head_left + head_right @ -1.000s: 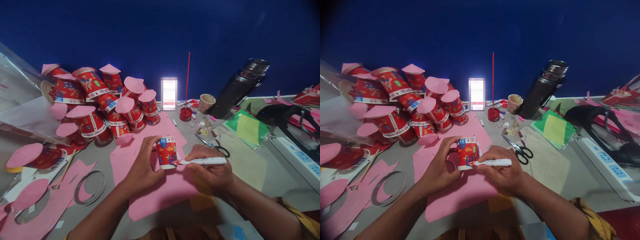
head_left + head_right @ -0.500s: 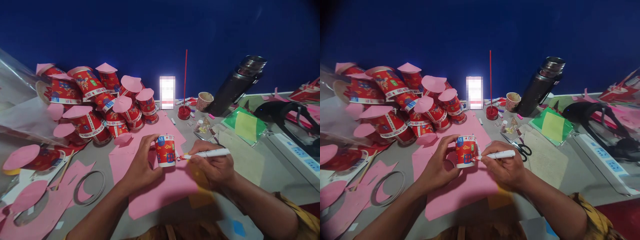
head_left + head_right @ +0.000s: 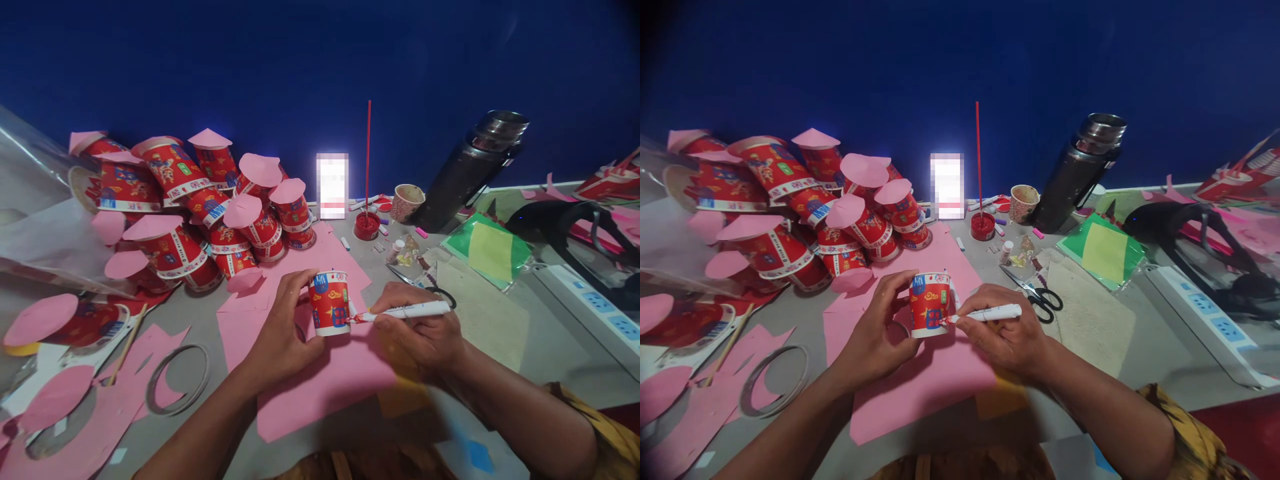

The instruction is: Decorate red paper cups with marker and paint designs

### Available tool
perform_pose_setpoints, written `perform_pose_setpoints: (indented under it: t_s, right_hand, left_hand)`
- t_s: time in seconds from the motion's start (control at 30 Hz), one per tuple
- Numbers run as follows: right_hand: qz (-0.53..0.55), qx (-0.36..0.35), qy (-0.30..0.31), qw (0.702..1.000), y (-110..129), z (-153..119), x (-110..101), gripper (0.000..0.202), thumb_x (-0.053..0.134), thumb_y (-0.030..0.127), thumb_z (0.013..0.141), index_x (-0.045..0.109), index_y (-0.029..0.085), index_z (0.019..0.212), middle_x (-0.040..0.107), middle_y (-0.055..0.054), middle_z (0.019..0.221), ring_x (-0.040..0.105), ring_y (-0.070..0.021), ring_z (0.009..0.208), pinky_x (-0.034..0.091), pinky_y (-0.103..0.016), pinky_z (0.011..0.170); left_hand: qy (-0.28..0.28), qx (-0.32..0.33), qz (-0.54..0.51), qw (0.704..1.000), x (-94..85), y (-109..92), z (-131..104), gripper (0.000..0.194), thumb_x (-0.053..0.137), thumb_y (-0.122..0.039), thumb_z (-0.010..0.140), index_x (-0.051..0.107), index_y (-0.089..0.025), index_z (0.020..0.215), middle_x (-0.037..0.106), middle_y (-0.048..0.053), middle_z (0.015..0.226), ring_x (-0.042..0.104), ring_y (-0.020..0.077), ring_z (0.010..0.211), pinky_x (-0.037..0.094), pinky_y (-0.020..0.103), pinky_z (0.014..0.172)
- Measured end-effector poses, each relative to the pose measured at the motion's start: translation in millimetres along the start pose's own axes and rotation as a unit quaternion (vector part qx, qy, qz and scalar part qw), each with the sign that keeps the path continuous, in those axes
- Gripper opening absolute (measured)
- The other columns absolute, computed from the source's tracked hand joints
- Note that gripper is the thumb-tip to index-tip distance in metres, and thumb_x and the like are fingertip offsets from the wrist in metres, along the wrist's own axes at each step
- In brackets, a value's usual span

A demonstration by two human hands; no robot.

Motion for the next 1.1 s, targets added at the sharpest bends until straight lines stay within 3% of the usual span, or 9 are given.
perform_pose_setpoints:
  t_s: [0.1, 0.23, 0.47, 0.9, 1.1]
  right_hand:
    - [-0.005, 0.005, -0.020, 1.000, -0.2, -1.1, -2.9, 0.010, 0.070, 0.014, 0.097, 0.077, 0.021, 0.095, 0.078, -0.004, 0.077, 0.071, -0.0171, 0.063, 0.055, -0.029, 0.058]
    - [-0.008, 0.004, -0.048, 0.999, 0.8, -3.3, -4.7, 0.011, 0.073, 0.012, 0.095, 0.077, 0.022, 0.097, 0.079, -0.004, 0.078, 0.072, -0.0178, 0.065, 0.055, -0.029, 0.058]
    - [-0.012, -0.036, 0.002, 0.999, 9.8, -4.5, 6.8, 0.007, 0.071, 0.019, 0.101, 0.076, 0.021, 0.096, 0.077, -0.003, 0.072, 0.070, -0.0167, 0.061, 0.053, -0.029, 0.059]
    - [-0.027, -0.036, 0.050, 0.998, 8.5, -3.0, 11.9, 0.008, 0.070, 0.016, 0.100, 0.076, 0.020, 0.097, 0.079, -0.003, 0.075, 0.072, -0.0174, 0.063, 0.056, -0.030, 0.062]
    - [-0.017, -0.032, 0.036, 0.999, 7.8, -2.7, 11.7, 0.007, 0.071, 0.015, 0.099, 0.075, 0.020, 0.095, 0.079, -0.002, 0.074, 0.071, -0.0151, 0.064, 0.054, -0.027, 0.061]
  left_hand:
    - [0.008, 0.012, 0.045, 0.999, -2.1, -4.4, 0.1, 0.094, 0.071, -0.012, 0.074, 0.040, -0.034, 0.160, 0.050, 0.011, 0.148, 0.053, 0.0334, 0.141, 0.054, 0.054, 0.116]
    - [-0.001, 0.070, 0.113, 0.991, -3.4, -13.0, 0.2, 0.094, 0.073, -0.020, 0.080, 0.034, -0.032, 0.165, 0.052, 0.013, 0.152, 0.051, 0.0365, 0.142, 0.047, 0.056, 0.119]
    - [-0.012, 0.113, 0.203, 0.973, 1.8, -19.8, -2.3, 0.090, 0.070, -0.021, 0.082, 0.033, -0.026, 0.164, 0.060, 0.015, 0.152, 0.056, 0.0373, 0.132, 0.041, 0.054, 0.111]
    - [0.004, 0.116, 0.182, 0.976, 3.0, -22.1, -2.2, 0.089, 0.069, -0.020, 0.080, 0.035, -0.030, 0.162, 0.062, 0.013, 0.149, 0.059, 0.0372, 0.127, 0.039, 0.054, 0.108]
    - [0.015, 0.108, 0.178, 0.978, 4.7, -21.5, -2.8, 0.095, 0.070, -0.016, 0.078, 0.031, -0.030, 0.164, 0.060, 0.013, 0.151, 0.057, 0.0378, 0.129, 0.042, 0.055, 0.110]
Point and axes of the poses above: each hand's wrist, its own z-axis towards the middle knuckle, its own x-axis out of the palm, y = z × x, the point moved 5 cm from there along z, towards the middle knuckle
